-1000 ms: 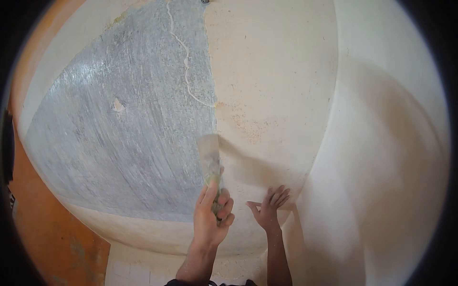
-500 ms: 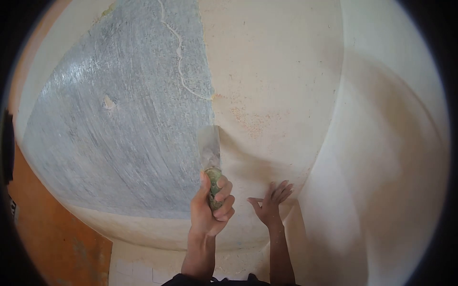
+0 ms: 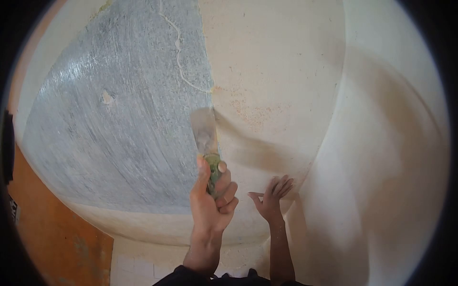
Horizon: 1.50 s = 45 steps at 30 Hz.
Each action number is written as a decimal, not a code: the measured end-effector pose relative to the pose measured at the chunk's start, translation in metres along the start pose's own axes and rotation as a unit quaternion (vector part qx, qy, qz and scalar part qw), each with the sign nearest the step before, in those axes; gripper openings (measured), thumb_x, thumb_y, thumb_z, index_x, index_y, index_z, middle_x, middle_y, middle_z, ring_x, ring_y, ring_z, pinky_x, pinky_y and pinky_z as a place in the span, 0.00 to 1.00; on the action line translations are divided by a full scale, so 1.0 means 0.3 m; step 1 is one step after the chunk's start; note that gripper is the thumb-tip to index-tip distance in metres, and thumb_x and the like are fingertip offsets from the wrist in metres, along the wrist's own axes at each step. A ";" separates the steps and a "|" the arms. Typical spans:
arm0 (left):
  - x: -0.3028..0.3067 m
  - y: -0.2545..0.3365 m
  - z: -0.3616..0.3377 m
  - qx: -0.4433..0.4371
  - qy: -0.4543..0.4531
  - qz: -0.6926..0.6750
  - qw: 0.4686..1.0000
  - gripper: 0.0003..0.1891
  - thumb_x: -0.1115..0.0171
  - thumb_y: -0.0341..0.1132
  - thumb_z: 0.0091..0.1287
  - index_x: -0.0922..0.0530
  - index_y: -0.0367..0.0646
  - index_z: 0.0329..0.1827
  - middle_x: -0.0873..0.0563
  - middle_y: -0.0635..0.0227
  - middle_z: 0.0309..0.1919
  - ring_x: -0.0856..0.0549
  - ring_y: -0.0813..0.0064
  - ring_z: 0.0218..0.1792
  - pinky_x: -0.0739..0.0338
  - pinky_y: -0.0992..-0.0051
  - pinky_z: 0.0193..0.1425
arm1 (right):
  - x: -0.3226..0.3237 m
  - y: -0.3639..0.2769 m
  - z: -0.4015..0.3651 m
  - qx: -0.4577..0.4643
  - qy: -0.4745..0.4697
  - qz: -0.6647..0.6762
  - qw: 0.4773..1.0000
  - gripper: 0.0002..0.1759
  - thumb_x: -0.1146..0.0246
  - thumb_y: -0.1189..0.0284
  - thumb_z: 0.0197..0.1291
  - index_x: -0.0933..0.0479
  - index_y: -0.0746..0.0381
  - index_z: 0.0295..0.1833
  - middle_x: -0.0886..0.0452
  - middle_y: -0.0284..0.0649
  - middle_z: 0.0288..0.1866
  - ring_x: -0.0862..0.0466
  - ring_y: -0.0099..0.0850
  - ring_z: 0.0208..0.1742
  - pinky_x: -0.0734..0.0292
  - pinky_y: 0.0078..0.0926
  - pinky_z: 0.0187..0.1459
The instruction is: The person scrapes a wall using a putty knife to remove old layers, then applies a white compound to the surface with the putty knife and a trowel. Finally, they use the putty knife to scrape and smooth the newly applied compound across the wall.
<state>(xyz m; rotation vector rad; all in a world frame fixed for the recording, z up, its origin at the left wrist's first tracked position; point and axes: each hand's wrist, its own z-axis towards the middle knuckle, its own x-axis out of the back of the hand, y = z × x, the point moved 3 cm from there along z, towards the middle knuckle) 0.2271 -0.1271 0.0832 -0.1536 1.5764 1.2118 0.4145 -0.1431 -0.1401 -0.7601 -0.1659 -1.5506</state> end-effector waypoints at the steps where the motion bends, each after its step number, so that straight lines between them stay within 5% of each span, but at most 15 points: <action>1: 0.004 -0.008 -0.004 0.001 0.003 -0.003 1.000 0.22 0.56 0.59 0.78 0.27 0.48 0.44 0.36 0.81 0.22 0.44 0.90 0.16 0.54 0.86 0.15 | 0.005 0.003 -0.009 0.000 -0.007 0.003 1.000 0.63 0.32 0.48 0.61 0.71 0.65 0.80 0.82 0.72 0.77 0.82 0.75 0.75 0.82 0.78 0.66; 45: -0.034 0.031 -0.016 0.010 0.012 0.013 1.000 0.21 0.57 0.55 0.80 0.28 0.47 0.45 0.34 0.81 0.23 0.44 0.90 0.16 0.54 0.86 0.14 | 0.010 -0.004 -0.008 0.011 -0.001 -0.003 1.000 0.63 0.32 0.48 0.61 0.71 0.65 0.80 0.83 0.71 0.77 0.82 0.75 0.75 0.82 0.78 0.66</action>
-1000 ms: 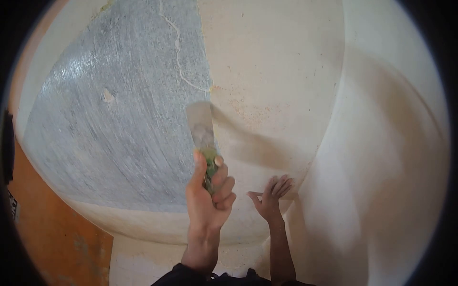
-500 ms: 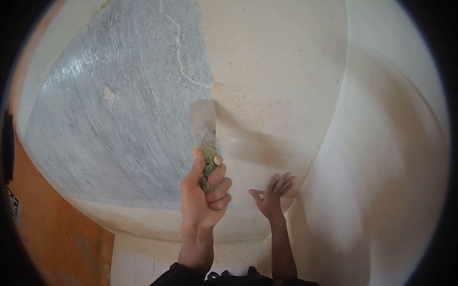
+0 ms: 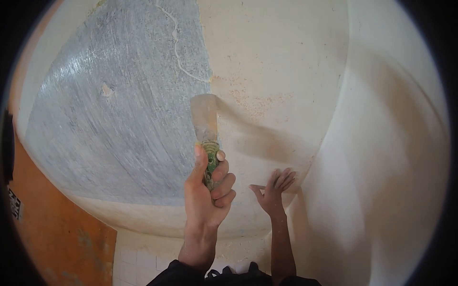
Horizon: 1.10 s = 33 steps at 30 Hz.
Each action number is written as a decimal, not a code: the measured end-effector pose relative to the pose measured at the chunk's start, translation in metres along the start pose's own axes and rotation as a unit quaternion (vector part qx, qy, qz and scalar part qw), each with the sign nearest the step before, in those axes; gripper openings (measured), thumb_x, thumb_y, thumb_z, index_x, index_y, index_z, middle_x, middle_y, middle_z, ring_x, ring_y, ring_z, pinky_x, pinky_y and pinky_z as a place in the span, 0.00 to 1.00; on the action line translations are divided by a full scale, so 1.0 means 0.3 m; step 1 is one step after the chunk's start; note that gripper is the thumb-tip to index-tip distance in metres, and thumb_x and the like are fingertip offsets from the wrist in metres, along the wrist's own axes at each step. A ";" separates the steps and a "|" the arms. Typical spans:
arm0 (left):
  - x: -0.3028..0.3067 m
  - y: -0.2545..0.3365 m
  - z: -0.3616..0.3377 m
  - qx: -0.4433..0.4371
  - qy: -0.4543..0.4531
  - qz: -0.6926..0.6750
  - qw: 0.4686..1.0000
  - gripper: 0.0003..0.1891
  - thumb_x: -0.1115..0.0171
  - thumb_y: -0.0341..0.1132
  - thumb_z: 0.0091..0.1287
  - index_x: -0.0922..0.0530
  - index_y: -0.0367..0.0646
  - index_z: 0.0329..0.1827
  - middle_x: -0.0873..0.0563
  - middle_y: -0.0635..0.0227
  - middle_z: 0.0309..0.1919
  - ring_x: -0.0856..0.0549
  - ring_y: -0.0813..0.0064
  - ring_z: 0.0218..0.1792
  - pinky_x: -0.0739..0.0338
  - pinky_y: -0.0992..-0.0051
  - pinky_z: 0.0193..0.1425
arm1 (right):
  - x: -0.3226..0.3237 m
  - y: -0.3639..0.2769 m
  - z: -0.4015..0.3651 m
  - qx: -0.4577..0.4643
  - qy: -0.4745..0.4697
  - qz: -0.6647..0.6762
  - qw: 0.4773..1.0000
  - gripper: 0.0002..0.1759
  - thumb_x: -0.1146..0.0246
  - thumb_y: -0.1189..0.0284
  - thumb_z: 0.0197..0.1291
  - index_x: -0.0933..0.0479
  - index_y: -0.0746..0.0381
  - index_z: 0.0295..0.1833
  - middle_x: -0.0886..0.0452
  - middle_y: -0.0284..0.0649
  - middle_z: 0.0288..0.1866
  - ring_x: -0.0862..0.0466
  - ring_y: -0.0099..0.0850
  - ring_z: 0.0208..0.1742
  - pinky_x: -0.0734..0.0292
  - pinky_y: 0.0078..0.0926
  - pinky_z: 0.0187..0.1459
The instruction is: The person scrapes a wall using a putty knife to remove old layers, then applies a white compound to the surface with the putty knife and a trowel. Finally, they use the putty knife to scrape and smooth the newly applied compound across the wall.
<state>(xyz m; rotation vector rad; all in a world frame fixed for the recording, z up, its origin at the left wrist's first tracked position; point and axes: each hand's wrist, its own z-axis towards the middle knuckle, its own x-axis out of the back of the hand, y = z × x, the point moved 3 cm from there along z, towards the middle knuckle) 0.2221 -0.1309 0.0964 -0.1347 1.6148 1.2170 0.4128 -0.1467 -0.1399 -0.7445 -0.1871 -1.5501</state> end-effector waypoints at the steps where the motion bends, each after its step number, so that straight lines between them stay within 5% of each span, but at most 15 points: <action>1: 0.012 -0.007 -0.005 0.000 0.001 0.001 1.000 0.21 0.57 0.55 0.80 0.28 0.47 0.45 0.34 0.81 0.23 0.44 0.90 0.16 0.54 0.86 0.14 | 0.001 0.000 0.001 -0.001 -0.003 -0.003 1.000 0.63 0.32 0.49 0.61 0.71 0.65 0.80 0.83 0.71 0.77 0.82 0.75 0.75 0.82 0.77 0.66; 33: 0.002 -0.019 0.039 -0.067 0.004 0.020 0.998 0.21 0.54 0.56 0.78 0.27 0.46 0.45 0.33 0.80 0.24 0.42 0.90 0.16 0.53 0.86 0.16 | -0.014 0.018 0.007 -0.002 0.005 -0.004 1.000 0.64 0.33 0.47 0.62 0.72 0.66 0.80 0.84 0.70 0.77 0.83 0.75 0.75 0.82 0.78 0.66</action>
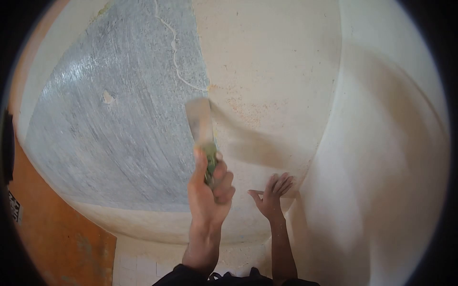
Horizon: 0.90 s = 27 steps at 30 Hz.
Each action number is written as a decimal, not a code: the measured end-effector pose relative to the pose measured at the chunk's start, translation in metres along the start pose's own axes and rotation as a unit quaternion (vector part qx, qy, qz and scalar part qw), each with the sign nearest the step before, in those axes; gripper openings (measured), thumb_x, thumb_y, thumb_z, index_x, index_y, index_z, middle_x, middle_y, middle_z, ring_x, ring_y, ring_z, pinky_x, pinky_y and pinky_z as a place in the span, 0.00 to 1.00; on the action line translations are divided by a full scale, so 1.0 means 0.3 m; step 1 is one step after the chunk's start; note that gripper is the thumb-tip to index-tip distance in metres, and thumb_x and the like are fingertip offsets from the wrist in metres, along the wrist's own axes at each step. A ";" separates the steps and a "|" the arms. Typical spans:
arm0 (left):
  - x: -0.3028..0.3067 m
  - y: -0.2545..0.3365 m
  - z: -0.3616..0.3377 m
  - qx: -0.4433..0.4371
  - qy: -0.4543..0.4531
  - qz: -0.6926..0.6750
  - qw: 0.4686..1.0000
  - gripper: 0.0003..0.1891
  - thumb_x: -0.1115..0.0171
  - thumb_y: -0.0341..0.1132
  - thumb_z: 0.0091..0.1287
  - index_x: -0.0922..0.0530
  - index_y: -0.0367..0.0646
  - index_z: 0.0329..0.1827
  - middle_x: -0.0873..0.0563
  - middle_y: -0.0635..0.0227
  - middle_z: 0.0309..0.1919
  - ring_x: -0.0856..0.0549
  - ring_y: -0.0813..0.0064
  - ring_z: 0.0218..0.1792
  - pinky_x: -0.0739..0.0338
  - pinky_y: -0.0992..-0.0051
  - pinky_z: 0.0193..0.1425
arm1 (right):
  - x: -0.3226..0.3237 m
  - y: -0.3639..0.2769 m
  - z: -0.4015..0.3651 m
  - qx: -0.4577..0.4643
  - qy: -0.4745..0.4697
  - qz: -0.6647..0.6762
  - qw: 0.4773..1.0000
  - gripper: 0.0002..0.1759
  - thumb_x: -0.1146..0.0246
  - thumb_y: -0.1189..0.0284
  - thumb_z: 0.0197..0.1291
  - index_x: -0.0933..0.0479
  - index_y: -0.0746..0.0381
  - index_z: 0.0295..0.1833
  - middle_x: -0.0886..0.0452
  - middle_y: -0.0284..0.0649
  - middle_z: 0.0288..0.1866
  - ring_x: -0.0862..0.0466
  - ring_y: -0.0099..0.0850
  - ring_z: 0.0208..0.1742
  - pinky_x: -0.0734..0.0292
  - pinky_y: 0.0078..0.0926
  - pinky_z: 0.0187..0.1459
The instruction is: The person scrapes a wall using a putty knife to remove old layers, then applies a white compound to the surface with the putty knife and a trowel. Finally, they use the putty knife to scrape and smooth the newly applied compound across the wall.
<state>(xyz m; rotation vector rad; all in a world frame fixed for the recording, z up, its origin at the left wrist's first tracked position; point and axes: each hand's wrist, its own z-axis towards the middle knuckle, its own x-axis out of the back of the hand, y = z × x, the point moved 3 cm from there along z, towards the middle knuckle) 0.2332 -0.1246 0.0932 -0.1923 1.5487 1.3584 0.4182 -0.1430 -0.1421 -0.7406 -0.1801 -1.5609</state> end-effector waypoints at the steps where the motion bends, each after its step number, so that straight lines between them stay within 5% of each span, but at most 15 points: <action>1: -0.005 0.004 0.002 0.002 0.005 -0.001 1.000 0.21 0.54 0.56 0.78 0.27 0.46 0.45 0.33 0.80 0.24 0.42 0.90 0.16 0.53 0.86 0.16 | 0.001 -0.003 -0.012 0.000 -0.008 -0.002 1.000 0.63 0.34 0.47 0.62 0.72 0.66 0.80 0.84 0.71 0.77 0.83 0.75 0.75 0.82 0.78 0.66; 13: -0.037 0.069 0.035 -0.026 -0.040 0.041 0.998 0.23 0.56 0.57 0.79 0.27 0.44 0.47 0.33 0.80 0.23 0.39 0.89 0.20 0.49 0.84 0.18 | 0.013 -0.005 -0.010 -0.015 -0.008 0.007 1.000 0.62 0.33 0.47 0.61 0.69 0.63 0.81 0.83 0.69 0.78 0.85 0.73 0.75 0.81 0.77 0.67; 16: 0.037 0.025 0.017 0.042 -0.056 -0.046 0.996 0.24 0.59 0.59 0.79 0.28 0.45 0.47 0.34 0.79 0.23 0.37 0.87 0.22 0.46 0.84 0.19 | 0.008 0.001 -0.018 -0.016 -0.005 -0.004 1.000 0.61 0.33 0.47 0.61 0.68 0.63 0.81 0.82 0.69 0.78 0.85 0.72 0.75 0.80 0.76 0.68; 21: 0.137 -0.031 0.024 0.129 -0.248 -0.232 0.932 0.28 0.63 0.63 0.77 0.27 0.46 0.48 0.34 0.77 0.24 0.37 0.84 0.16 0.44 0.85 0.15 | 0.007 0.006 -0.030 -0.047 -0.030 0.023 0.998 0.62 0.32 0.47 0.60 0.67 0.61 0.81 0.83 0.70 0.78 0.85 0.73 0.75 0.81 0.77 0.68; 27: 0.135 -0.018 0.014 0.118 -0.174 -0.165 0.964 0.27 0.62 0.61 0.78 0.27 0.46 0.46 0.34 0.77 0.21 0.41 0.87 0.13 0.49 0.86 0.12 | -0.008 0.014 -0.039 -0.029 -0.015 0.042 0.999 0.62 0.32 0.48 0.60 0.68 0.60 0.81 0.83 0.70 0.78 0.86 0.73 0.74 0.84 0.77 0.67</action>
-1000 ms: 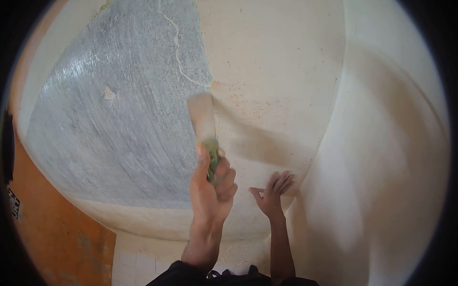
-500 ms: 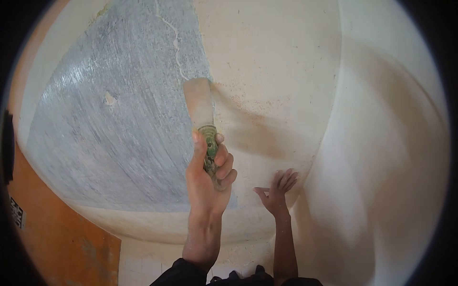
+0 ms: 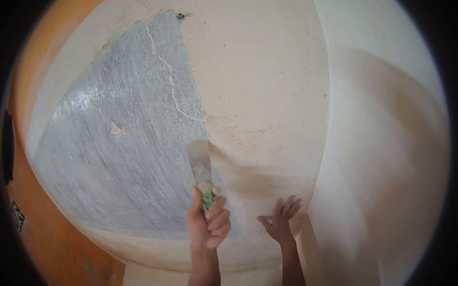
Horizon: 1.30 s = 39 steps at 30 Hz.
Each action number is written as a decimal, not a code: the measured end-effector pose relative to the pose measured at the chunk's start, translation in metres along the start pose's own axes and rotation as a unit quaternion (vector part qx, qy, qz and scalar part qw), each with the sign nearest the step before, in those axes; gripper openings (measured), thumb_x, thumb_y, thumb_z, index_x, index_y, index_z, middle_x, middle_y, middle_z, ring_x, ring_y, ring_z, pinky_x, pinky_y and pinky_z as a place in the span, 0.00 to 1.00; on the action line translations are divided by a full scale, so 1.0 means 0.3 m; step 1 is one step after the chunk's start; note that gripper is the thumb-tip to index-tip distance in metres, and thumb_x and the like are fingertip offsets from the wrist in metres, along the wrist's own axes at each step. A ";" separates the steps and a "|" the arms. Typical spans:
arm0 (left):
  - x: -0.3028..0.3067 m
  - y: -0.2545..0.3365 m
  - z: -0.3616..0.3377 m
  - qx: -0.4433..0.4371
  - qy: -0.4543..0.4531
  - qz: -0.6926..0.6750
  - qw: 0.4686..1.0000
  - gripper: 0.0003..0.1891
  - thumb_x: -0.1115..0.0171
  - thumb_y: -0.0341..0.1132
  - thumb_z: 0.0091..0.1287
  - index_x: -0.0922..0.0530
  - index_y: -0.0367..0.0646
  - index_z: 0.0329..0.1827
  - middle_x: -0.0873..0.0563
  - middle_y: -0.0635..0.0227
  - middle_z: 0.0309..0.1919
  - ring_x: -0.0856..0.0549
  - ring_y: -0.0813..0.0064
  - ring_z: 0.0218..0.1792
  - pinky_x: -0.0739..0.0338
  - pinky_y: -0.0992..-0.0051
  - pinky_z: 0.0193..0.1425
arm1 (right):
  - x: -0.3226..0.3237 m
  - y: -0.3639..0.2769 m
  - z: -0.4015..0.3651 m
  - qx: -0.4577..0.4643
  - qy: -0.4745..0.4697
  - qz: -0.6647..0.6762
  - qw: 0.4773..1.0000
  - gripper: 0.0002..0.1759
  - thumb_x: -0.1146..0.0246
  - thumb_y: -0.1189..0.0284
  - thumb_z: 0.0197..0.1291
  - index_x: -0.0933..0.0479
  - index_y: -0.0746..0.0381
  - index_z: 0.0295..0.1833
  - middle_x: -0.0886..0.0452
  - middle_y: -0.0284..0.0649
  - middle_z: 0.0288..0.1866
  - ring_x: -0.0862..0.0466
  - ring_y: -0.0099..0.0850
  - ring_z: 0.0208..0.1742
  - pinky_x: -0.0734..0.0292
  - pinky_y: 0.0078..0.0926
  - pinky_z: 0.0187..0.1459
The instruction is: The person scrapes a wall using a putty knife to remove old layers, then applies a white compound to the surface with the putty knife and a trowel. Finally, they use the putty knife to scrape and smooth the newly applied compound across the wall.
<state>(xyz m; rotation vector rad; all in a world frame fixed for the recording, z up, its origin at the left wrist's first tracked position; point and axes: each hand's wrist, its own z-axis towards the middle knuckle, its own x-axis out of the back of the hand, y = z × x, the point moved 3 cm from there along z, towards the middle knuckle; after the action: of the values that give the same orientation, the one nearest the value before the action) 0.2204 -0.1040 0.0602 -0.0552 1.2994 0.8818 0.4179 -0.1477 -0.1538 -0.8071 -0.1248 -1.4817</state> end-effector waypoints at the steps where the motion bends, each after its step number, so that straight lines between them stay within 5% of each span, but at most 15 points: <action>1: -0.023 0.013 0.024 -0.003 -0.004 -0.003 1.000 0.27 0.62 0.61 0.78 0.27 0.46 0.46 0.34 0.77 0.21 0.41 0.87 0.13 0.49 0.86 0.12 | 0.003 0.011 -0.002 -0.006 -0.016 0.018 1.000 0.61 0.32 0.48 0.61 0.68 0.60 0.81 0.83 0.70 0.78 0.86 0.73 0.74 0.84 0.77 0.67; 7: -0.056 -0.017 -0.010 -0.052 0.048 0.045 0.996 0.25 0.61 0.60 0.78 0.27 0.46 0.43 0.34 0.78 0.20 0.43 0.89 0.13 0.52 0.87 0.11 | 0.000 0.014 0.000 0.037 0.006 -0.052 0.998 0.64 0.31 0.50 0.60 0.71 0.63 0.81 0.84 0.68 0.78 0.86 0.68 0.76 0.85 0.71 0.69; 14: -0.095 0.012 -0.003 -0.007 0.044 0.033 0.998 0.25 0.60 0.59 0.79 0.27 0.46 0.42 0.33 0.78 0.20 0.44 0.88 0.12 0.52 0.86 0.10 | 0.000 -0.021 -0.002 -0.004 0.010 -0.021 1.000 0.59 0.33 0.49 0.62 0.66 0.63 0.81 0.80 0.67 0.79 0.81 0.73 0.76 0.81 0.76 0.68; 26: -0.010 -0.046 -0.053 -0.030 0.082 0.057 0.995 0.26 0.60 0.60 0.78 0.26 0.45 0.41 0.34 0.80 0.19 0.44 0.89 0.12 0.52 0.86 0.10 | 0.074 -0.125 -0.027 -0.074 0.007 0.031 0.997 0.60 0.29 0.53 0.57 0.62 0.59 0.82 0.74 0.57 0.83 0.76 0.58 0.82 0.77 0.64 0.75; 39: 0.102 -0.096 -0.070 -0.045 0.126 0.066 0.989 0.27 0.60 0.60 0.78 0.26 0.45 0.39 0.34 0.79 0.19 0.45 0.89 0.11 0.55 0.86 0.09 | 0.076 -0.075 -0.044 -0.111 -0.076 -0.012 0.991 0.57 0.35 0.43 0.60 0.58 0.59 0.82 0.72 0.54 0.84 0.76 0.56 0.82 0.82 0.69 0.72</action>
<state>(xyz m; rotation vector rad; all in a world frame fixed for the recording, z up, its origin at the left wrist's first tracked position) 0.2205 -0.1178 0.0153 -0.1572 1.5110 1.0726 0.3953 -0.1712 -0.1421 -1.1027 -0.0849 -1.4731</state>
